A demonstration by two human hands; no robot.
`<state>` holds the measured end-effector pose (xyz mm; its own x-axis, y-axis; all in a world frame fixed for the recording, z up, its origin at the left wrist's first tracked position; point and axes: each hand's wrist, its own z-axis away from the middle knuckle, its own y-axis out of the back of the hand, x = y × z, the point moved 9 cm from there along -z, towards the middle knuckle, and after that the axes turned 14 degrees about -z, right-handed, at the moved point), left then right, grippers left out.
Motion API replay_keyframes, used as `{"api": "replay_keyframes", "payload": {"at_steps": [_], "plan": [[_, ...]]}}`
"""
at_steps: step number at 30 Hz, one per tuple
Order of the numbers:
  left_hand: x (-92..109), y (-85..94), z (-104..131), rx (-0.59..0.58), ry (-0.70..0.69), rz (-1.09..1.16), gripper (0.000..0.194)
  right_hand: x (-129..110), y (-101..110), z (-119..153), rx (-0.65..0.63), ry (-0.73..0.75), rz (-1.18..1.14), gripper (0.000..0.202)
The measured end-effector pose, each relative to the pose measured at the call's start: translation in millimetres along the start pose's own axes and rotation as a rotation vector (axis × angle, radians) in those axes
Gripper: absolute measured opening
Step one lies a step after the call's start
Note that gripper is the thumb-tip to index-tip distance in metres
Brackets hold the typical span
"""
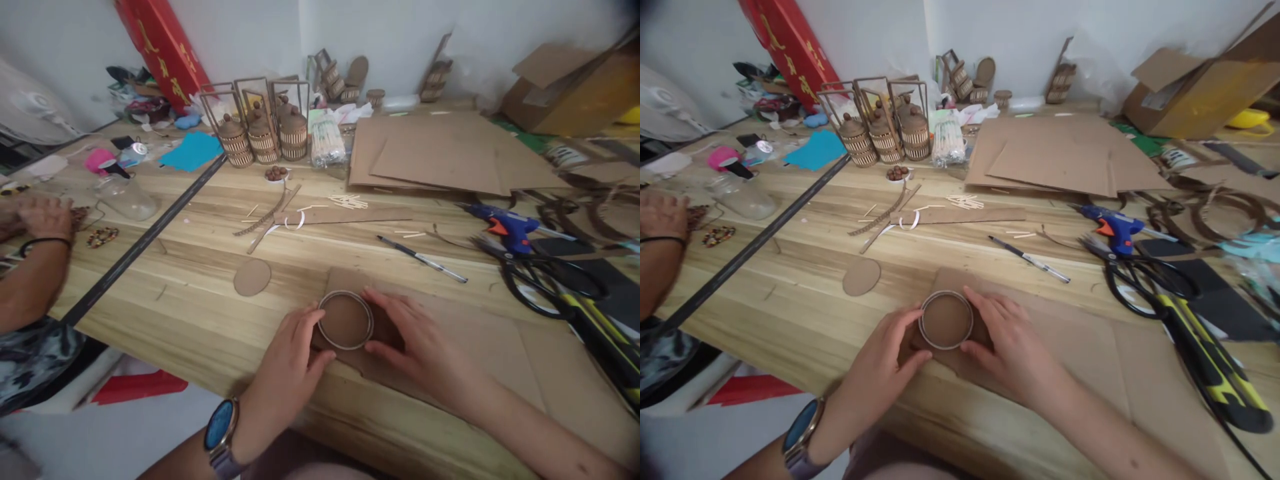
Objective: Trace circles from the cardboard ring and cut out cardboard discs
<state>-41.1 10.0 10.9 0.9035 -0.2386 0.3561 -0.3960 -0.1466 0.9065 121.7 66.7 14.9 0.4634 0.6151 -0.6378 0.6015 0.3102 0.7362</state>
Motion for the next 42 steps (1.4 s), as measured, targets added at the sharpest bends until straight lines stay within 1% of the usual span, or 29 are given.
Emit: {"api": "replay_keyframes", "payload": {"at_steps": [4,7,14,19,25,31,35,38,42], "plan": [[-2.2,0.4,4.2,0.019,0.065,0.041,0.049,6.1,-7.6,-0.3,0.046,-0.011,0.008,0.069],[-3.3,0.4,7.0,0.030,0.080,0.055,0.047,9.0,-9.7,2.7,0.067,-0.024,0.011,0.070],[-3.0,-0.7,10.2,0.053,0.067,0.062,0.041,-1.4,-9.6,2.4,0.040,0.043,0.015,0.070],[-2.1,-1.2,9.4,0.045,0.071,0.057,0.039,-2.0,-10.0,2.9,0.028,0.029,-0.003,0.070],[-0.3,0.7,8.1,0.038,0.057,0.035,0.039,-3.9,-9.5,3.7,0.018,0.049,-0.008,0.068],[-0.6,-1.1,9.6,0.030,0.058,0.041,0.037,-6.6,-9.2,1.6,0.005,0.065,-0.011,0.063],[0.3,-1.6,11.3,0.035,0.056,0.044,0.036,-8.7,-8.9,1.1,-0.016,0.074,0.002,0.065],[0.7,-0.4,12.4,0.042,0.060,0.031,0.037,-10.0,-8.9,1.5,-0.030,0.075,0.016,0.067],[0.2,0.3,12.1,0.039,0.066,0.036,0.044,-11.8,-7.6,1.7,-0.023,0.082,0.016,0.063]]}}
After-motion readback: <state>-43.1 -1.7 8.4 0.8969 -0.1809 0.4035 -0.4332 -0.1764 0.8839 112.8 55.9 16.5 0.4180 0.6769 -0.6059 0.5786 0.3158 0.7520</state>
